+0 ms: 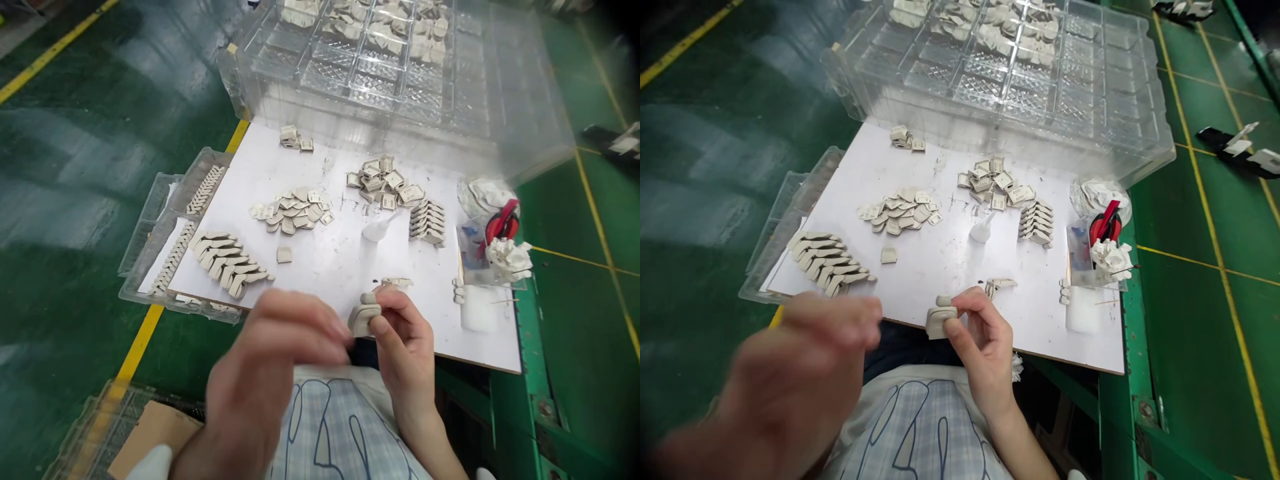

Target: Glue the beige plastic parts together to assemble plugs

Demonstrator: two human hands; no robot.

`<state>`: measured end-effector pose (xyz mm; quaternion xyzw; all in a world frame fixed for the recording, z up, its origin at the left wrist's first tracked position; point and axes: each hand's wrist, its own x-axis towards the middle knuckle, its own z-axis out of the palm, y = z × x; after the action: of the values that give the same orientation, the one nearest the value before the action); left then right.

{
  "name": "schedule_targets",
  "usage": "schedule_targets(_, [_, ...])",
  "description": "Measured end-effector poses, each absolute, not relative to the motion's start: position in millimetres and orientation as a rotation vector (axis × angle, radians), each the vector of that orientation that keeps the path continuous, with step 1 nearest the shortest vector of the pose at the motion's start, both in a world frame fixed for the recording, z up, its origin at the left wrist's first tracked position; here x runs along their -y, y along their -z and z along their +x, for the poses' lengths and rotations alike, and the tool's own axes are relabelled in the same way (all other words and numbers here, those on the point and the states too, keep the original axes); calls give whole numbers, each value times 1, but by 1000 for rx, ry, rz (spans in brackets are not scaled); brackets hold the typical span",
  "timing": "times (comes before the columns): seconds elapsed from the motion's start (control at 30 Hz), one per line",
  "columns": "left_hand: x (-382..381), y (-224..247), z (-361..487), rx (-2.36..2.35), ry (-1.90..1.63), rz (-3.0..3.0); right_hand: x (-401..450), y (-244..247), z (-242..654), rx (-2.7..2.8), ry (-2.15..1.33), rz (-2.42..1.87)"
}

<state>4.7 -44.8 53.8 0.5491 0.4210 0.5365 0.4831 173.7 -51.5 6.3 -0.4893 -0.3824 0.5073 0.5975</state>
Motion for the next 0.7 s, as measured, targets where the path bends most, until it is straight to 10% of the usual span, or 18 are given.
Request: schedule_targets(0.7, [19,-4,28,-981,-1118,1451,40,-7,167,1037,-1203,-1142])
